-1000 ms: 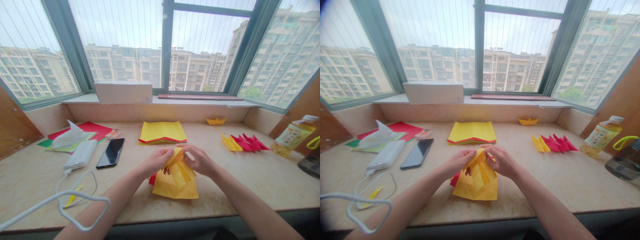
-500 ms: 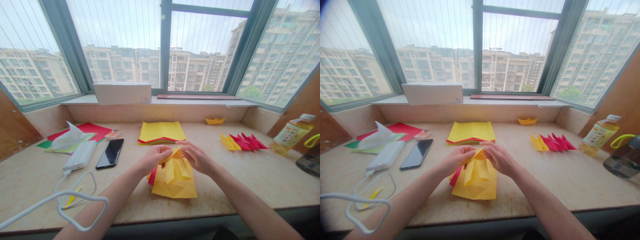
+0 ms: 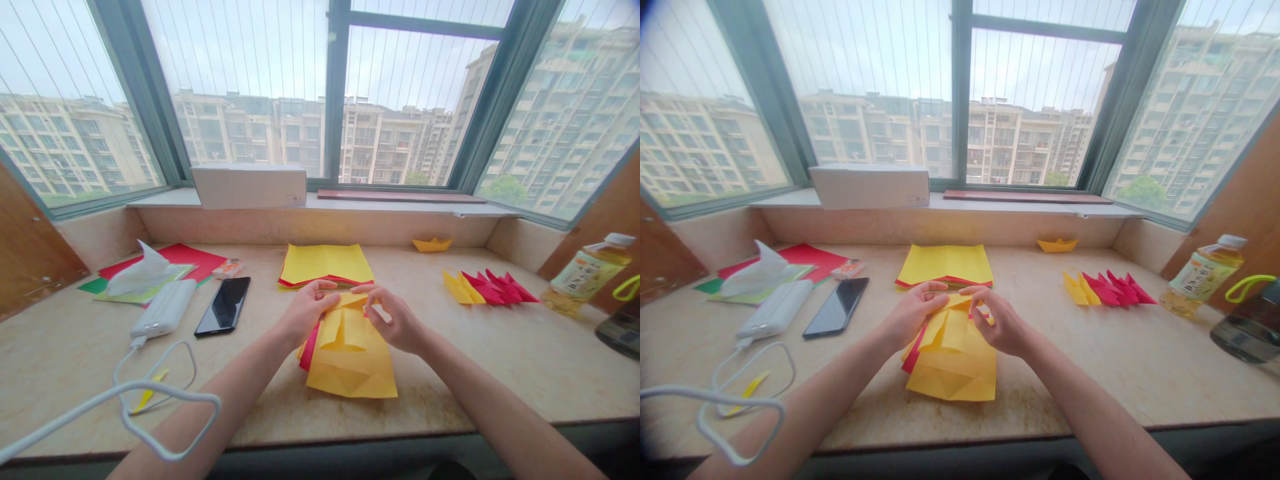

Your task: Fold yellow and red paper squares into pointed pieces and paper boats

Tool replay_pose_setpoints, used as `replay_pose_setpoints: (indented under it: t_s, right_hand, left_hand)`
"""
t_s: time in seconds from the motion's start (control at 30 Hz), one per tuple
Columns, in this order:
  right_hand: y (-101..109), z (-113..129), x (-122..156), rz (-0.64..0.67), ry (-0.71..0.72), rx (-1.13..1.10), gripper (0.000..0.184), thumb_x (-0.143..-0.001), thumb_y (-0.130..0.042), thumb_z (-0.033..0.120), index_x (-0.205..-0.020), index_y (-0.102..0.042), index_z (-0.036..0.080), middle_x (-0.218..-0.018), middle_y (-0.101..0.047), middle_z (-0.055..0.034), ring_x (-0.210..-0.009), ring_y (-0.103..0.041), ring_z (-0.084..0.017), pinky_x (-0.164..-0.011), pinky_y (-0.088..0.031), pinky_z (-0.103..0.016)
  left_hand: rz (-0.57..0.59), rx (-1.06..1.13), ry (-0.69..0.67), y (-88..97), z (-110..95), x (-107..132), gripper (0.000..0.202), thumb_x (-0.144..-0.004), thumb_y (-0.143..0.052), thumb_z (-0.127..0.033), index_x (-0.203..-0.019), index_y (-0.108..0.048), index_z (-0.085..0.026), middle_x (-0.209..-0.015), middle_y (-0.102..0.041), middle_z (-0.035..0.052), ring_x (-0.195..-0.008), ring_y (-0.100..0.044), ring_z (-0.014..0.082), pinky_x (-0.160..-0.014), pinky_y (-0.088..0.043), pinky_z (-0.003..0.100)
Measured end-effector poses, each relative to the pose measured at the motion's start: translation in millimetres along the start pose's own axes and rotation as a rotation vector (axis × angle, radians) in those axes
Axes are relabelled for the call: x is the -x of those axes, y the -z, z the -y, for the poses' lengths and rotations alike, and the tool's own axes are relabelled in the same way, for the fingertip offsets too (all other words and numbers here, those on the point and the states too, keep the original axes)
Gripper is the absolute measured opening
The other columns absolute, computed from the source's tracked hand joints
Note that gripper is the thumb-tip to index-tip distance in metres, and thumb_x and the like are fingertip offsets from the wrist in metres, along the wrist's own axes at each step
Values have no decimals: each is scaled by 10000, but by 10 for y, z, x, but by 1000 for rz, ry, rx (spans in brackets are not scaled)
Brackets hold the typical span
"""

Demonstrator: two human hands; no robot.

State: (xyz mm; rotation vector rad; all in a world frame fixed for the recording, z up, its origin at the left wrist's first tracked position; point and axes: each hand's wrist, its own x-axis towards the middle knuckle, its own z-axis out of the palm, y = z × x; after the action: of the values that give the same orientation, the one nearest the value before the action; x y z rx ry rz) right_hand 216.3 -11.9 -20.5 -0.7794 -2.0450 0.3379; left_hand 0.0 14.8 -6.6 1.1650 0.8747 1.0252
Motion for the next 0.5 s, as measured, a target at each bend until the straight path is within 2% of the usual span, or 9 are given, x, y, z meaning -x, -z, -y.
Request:
replay_pose_setpoints:
  t_s: [0.17, 0.33, 0.4, 0.5]
  right_hand:
    - [-31, -8, -18, -52, -72, -82, 44, -977, -496, 276, -976, -475, 238, -1243, -622, -133, -1150, -607, -236, -949, -513, -426]
    - [-62, -9, -60, -113, -246, -331, 154, -978, -509, 383, -956, -493, 231, -1201, -632, -105, -851, -665, -167, -707, -565, -303]
    - [-64, -21, -73, -109, -309, -415, 175, -958, -545, 395, -1016, -504, 235, -1197, -632, -94, -825, -665, -155, -653, -558, -272]
    - [-65, -58, -82, -77, -392, -476, 293, -919, -608, 386, -1146, -501, 235, -1016, -677, -53, -791, -668, -155, -631, -552, -260]
  left_hand:
    - [58, -17, -35, -26, -37, 35, 503, -690, -829, -296, -1103, -582, -151, -783, -692, 26, -629, -646, 137, -596, -477, 248]
    - [77, -152, -66, -57, -41, 59, 395, -717, -794, -285, -1057, -649, -146, -788, -683, 27, -628, -615, 127, -577, -462, 238]
    - [56, -184, -95, -61, -33, 57, 337, -746, -767, -293, -1033, -668, -147, -819, -686, 35, -667, -616, 132, -596, -465, 238]
    - [35, -207, -131, -53, -33, 52, 307, -761, -746, -294, -1020, -673, -145, -891, -698, 55, -727, -628, 150, -643, -485, 257]
